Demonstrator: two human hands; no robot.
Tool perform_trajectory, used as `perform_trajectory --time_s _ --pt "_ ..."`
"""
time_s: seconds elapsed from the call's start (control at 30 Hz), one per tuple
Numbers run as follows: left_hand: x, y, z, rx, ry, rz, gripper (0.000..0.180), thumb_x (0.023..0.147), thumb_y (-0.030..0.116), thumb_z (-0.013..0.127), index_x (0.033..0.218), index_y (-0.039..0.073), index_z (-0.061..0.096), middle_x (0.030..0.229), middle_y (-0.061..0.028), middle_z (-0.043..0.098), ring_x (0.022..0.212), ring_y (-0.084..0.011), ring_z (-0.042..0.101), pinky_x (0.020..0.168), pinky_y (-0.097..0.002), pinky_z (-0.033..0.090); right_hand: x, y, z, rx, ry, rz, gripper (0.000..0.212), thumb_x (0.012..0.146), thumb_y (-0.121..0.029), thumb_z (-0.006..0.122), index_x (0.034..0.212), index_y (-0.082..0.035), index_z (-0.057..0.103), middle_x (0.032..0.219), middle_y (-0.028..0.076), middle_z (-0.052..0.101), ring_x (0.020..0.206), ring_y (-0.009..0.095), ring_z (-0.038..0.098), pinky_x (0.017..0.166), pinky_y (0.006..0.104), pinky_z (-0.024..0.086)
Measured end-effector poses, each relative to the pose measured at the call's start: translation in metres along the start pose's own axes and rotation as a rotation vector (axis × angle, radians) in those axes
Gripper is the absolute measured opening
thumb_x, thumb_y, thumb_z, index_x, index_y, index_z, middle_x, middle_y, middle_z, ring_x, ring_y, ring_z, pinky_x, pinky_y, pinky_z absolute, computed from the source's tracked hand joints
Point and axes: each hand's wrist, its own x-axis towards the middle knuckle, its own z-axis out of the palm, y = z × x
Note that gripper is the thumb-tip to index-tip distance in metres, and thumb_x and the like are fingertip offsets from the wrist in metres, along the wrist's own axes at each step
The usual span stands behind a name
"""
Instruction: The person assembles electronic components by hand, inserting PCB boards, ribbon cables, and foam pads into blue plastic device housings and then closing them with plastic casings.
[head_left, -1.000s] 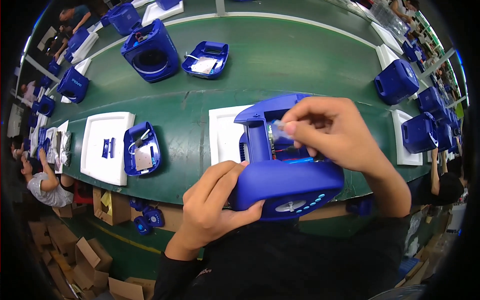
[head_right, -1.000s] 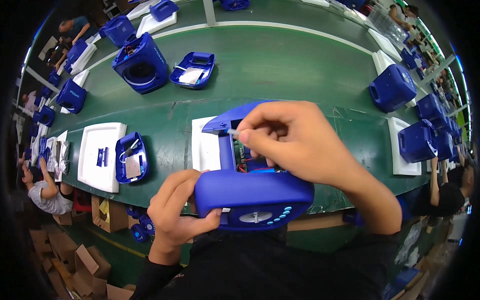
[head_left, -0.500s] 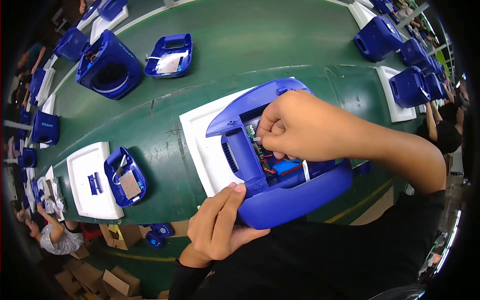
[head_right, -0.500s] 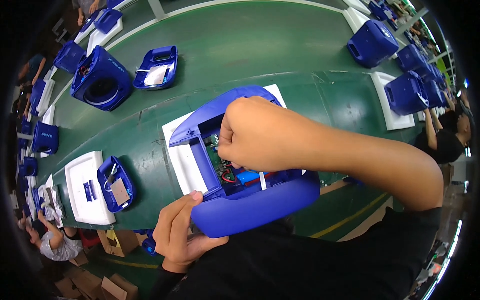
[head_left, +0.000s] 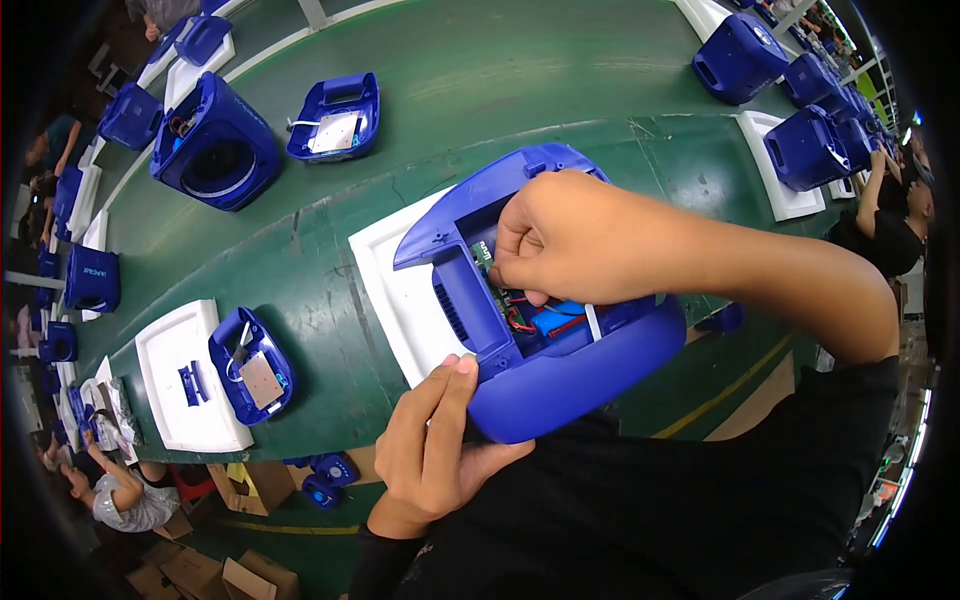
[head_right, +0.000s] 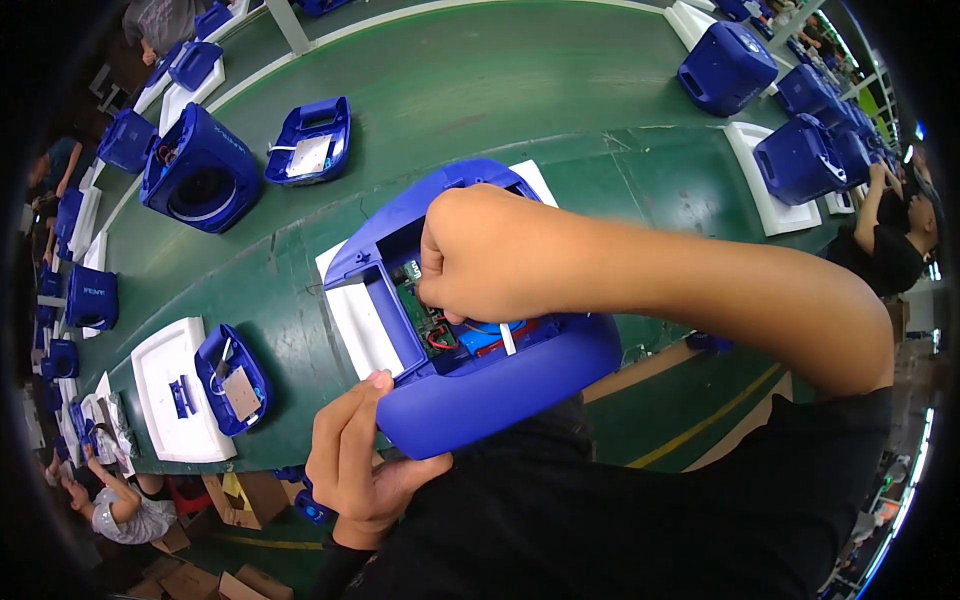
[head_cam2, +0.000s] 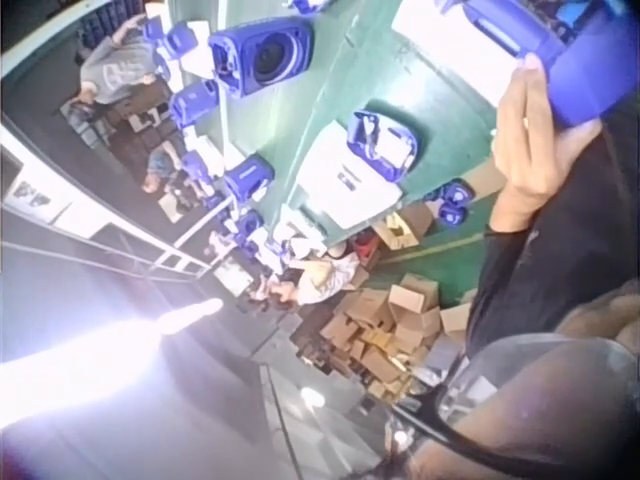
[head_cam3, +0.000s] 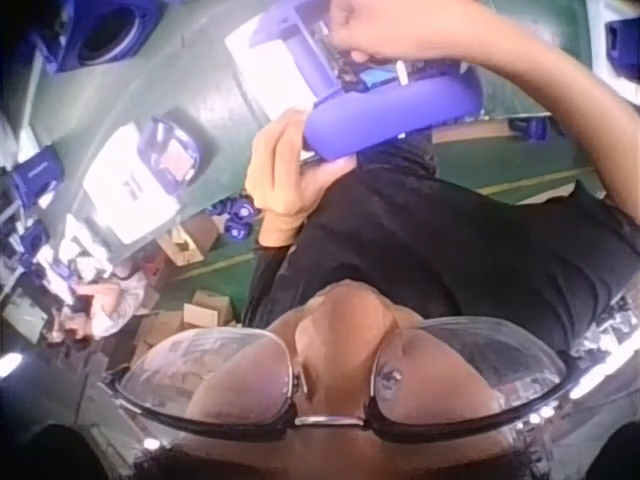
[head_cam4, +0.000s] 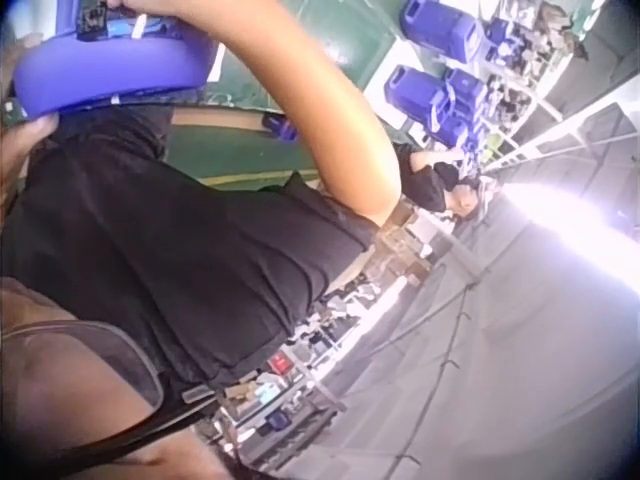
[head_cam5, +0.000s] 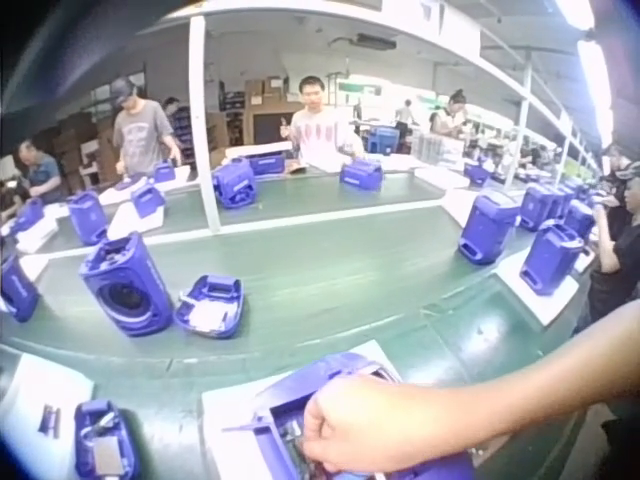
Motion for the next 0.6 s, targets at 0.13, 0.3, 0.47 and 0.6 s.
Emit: perform_trajectory --time_s 0.13,0.3,0.47,0.6 --pt "0.001 0.0 0.001 0.011 0.006 0.012 0.076 0.08 0.042 0.097 0.131 -0.01 0.074 0.112 -0.0223 0.078 0.1 -0.0344 0.081 0.08 -0.038 0.069 -0.001 0.014 0.006 -0.06 0.099 -0.148 0.022 0.098 -0.017 0.071 0.092 0.003 0.078 0.079 0.011 0.079 0.066 0.016 0.07 0.069 0.034 0.057" --pt "0.002 0.003 0.001 0.013 -0.007 -0.006 0.077 0.076 0.036 0.101 0.131 -0.01 0.074 0.114 -0.0219 0.078 0.102 -0.0342 0.081 0.083 -0.0389 0.069 -0.003 0.007 -0.001 -0.145 0.04 -0.004 0.018 0.095 -0.013 0.067 0.09 0.001 0.076 0.073 0.015 0.074 0.067 0.027 0.072 0.07 0.0392 0.057" --pt "0.002 0.006 0.002 0.027 0.012 -0.028 0.077 0.07 0.028 0.104 0.131 -0.008 0.075 0.115 -0.0202 0.078 0.104 -0.0331 0.08 0.085 -0.0391 0.069 0.003 0.006 -0.001 -0.241 0.026 -0.095 0.02 0.09 -0.01 0.064 0.088 0.003 0.08 0.081 0.026 0.076 0.08 0.042 0.078 0.082 0.0487 0.063" --pt "0.001 0.008 0.003 0.033 0.021 -0.044 0.075 0.07 0.027 0.104 0.131 -0.006 0.075 0.116 -0.019 0.078 0.104 -0.0316 0.08 0.085 -0.0378 0.069 0.003 0.005 -0.002 -0.256 0.013 -0.069 0.02 0.09 -0.01 0.063 0.087 0.002 0.079 0.084 0.027 0.076 0.085 0.042 0.079 0.084 0.0493 0.063"
